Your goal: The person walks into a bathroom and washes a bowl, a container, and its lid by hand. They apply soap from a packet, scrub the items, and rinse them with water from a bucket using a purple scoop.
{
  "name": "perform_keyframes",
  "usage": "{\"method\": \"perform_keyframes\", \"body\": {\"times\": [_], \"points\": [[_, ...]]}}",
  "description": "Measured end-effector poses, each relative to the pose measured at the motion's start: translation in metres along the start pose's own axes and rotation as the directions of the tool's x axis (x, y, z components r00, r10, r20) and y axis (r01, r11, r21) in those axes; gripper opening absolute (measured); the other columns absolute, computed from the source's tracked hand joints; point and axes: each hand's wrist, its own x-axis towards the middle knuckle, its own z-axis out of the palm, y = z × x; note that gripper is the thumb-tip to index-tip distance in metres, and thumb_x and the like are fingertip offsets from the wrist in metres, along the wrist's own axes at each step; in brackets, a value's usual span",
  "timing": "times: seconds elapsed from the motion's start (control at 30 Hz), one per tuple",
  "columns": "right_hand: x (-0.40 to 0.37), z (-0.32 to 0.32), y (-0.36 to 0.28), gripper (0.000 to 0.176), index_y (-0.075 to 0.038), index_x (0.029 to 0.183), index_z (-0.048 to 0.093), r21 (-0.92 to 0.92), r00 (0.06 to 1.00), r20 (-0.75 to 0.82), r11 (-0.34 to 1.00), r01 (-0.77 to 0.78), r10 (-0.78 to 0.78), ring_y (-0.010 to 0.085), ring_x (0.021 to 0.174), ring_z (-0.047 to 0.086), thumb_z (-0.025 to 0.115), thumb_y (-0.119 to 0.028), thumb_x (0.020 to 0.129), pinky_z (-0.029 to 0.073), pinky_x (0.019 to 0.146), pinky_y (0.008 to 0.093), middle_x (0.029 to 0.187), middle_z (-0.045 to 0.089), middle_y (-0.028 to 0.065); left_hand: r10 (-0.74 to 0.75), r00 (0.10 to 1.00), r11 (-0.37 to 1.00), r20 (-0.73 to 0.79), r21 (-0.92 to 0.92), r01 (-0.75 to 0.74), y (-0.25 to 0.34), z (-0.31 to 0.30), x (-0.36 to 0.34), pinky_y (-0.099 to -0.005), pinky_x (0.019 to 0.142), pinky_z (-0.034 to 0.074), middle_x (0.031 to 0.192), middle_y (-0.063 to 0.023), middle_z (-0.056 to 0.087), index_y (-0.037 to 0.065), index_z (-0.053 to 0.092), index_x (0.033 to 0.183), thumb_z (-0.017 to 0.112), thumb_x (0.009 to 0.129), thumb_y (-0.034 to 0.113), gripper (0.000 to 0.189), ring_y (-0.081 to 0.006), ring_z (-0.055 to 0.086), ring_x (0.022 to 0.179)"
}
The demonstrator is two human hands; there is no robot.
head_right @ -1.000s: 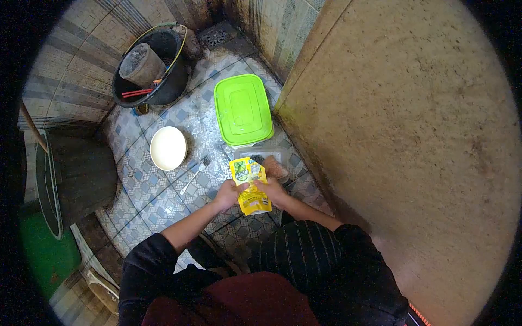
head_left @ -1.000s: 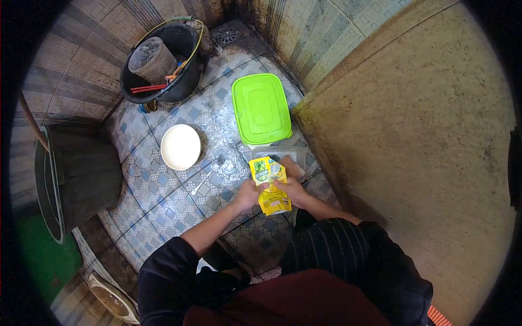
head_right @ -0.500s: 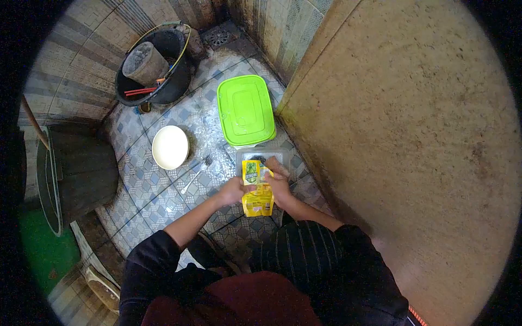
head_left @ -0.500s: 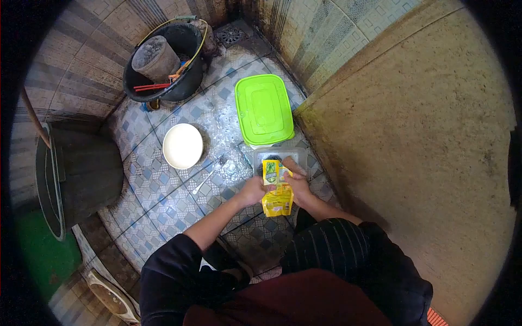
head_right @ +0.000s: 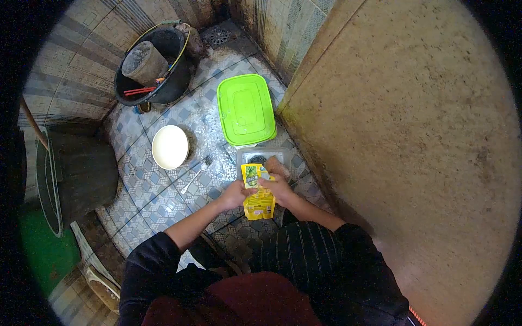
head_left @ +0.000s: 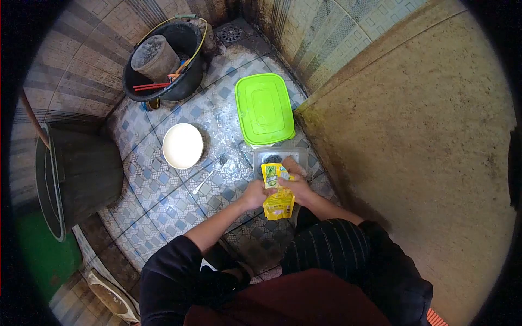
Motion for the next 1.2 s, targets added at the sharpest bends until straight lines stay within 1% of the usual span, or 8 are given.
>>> {"method": "perform_keyframes", "body": {"times": [0.27,0.33,0.37,0.47,0.6,0.93,1.0,1.2], "points": [[-0.007,0.003,-0.054,0.021,-0.001,0.086,0.056,-0.529,0.967,-0.140,0.842,0.108,-0.211,0.0183,0.072,0.057,0.052,-0.020,0.080,0.046,0.061,0.0304,0.083,0.057,0.0112,0.112,0.987,0.976,-0.112,0.198,-0.089,-0.005,-0.015,-0.032,-0.0360,0.057,0.044,0.070,-0.0187,0.058,0.001,0.058,0.087,0.052,0.080,0.025,0.026,-0.0323,0.057,0.063],[-0.009,0.007,-0.067,0.010,-0.011,0.081,0.058,-0.877,0.664,0.478,-0.351,0.327,-0.576,0.0176,0.070,0.052,0.053,-0.013,0.073,0.045,0.058,0.0313,0.075,0.052,0.0067,-0.026,0.998,0.818,-0.060,0.573,0.055,0.007,-0.031,-0.050,-0.0356,0.059,0.045,0.071,-0.0194,0.057,0.001,0.058,0.088,0.052,0.080,0.024,0.025,-0.0304,0.058,0.064],[0.000,0.008,-0.054,0.010,-0.013,0.078,0.058,-0.978,0.867,0.191,-0.166,0.127,-0.461,0.0217,0.080,0.051,0.049,-0.014,0.074,0.045,0.060,0.0347,0.082,0.051,0.0092,-0.024,0.998,0.817,-0.057,0.574,0.052,0.000,-0.037,-0.054,-0.0356,0.059,0.045,0.071,-0.0194,0.057,0.001,0.058,0.088,0.052,0.080,0.024,0.025,-0.0304,0.058,0.064],[0.026,0.001,-0.023,0.012,-0.012,0.077,0.059,-0.872,0.797,0.336,-0.485,0.063,-0.502,0.0248,0.083,0.052,0.049,-0.018,0.074,0.046,0.062,0.0365,0.086,0.051,0.0106,0.049,0.979,0.917,-0.196,0.398,0.034,-0.029,-0.048,-0.061,-0.0333,0.063,0.046,0.075,-0.0192,0.057,0.002,0.059,0.088,0.053,0.078,0.015,0.018,-0.0296,0.057,0.070],[0.069,-0.008,-0.034,0.021,-0.008,0.079,0.060,-0.970,0.994,-0.086,-0.220,-0.101,-0.073,0.0347,0.092,0.049,0.054,-0.027,0.075,0.047,0.062,0.0430,0.092,0.051,0.0118,0.334,0.900,0.917,-0.281,0.319,-0.241,-0.048,-0.054,-0.063,-0.0314,0.064,0.046,0.083,-0.0153,0.058,0.002,0.059,0.084,0.056,0.067,0.000,0.017,-0.0286,0.057,0.074],[0.044,-0.015,-0.020,0.048,-0.005,0.113,0.039,-0.949,0.815,0.210,-0.313,0.038,-0.541,0.0325,0.076,0.058,0.055,-0.022,0.072,0.045,0.070,0.0418,0.082,0.059,0.0179,0.439,0.887,0.850,-0.143,0.387,-0.358,-0.018,-0.075,-0.081,-0.0314,0.070,0.046,0.082,-0.0118,0.059,0.003,0.058,0.084,0.062,0.059,0.006,0.025,-0.0271,0.057,0.077],[0.057,-0.017,-0.033,0.039,-0.007,0.110,0.046,-0.991,0.975,-0.135,0.040,-0.130,-0.176,0.0322,0.081,0.057,0.052,-0.021,0.074,0.045,0.070,0.0422,0.088,0.058,0.0164,0.444,0.891,0.824,-0.097,0.434,-0.364,-0.007,-0.085,-0.078,-0.0314,0.069,0.046,0.083,-0.0119,0.059,0.003,0.058,0.084,0.062,0.060,0.008,0.025,-0.0272,0.058,0.077],[0.047,0.038,-0.049,0.018,-0.010,0.086,0.058,-0.841,0.861,-0.427,-0.227,-0.490,-0.276,0.0279,0.082,0.058,0.045,-0.020,0.077,0.046,0.065,0.0375,0.091,0.058,0.0133,0.564,0.810,0.776,-0.160,0.437,-0.454,0.004,-0.092,-0.052,-0.0304,0.068,0.046,0.083,-0.0121,0.059,0.004,0.057,0.089,0.055,0.072,0.020,0.023,-0.0239,0.058,0.076]]}}
